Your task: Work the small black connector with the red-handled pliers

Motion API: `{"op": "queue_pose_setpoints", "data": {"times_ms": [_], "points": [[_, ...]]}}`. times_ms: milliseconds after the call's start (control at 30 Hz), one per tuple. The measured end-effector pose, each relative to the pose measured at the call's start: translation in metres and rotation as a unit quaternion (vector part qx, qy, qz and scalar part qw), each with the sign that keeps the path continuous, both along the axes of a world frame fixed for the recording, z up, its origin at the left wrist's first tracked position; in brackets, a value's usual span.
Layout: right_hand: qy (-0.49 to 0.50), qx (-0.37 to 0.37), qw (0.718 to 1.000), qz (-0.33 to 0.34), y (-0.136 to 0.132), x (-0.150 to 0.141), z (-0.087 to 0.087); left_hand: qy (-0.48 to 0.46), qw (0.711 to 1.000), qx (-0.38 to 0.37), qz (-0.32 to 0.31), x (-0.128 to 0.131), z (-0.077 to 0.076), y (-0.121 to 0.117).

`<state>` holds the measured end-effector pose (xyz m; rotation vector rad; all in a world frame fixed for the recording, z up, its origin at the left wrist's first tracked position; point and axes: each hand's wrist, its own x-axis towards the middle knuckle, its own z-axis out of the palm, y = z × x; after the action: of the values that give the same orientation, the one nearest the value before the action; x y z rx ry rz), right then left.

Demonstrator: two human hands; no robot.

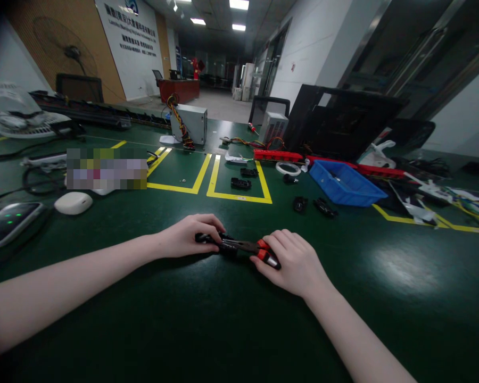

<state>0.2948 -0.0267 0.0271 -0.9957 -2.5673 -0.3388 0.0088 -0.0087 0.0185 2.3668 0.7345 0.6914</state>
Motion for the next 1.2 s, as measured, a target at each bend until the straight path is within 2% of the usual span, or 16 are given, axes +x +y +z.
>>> {"op": "queue_pose_setpoints", "data": {"times_ms": [767, 1200], "points": [[-0.017, 0.0, 1.0, 0.008, 0.0034, -0.0042, 0.0, -0.031, 0.998, -0.053, -0.012, 0.0025, 0.0014, 0.0016], [-0.008, -0.018, 1.0, 0.002, 0.0035, -0.0048, 0.0, -0.021, 0.999, -0.028, 0.003, 0.0045, 0.0009, 0.001]]}}
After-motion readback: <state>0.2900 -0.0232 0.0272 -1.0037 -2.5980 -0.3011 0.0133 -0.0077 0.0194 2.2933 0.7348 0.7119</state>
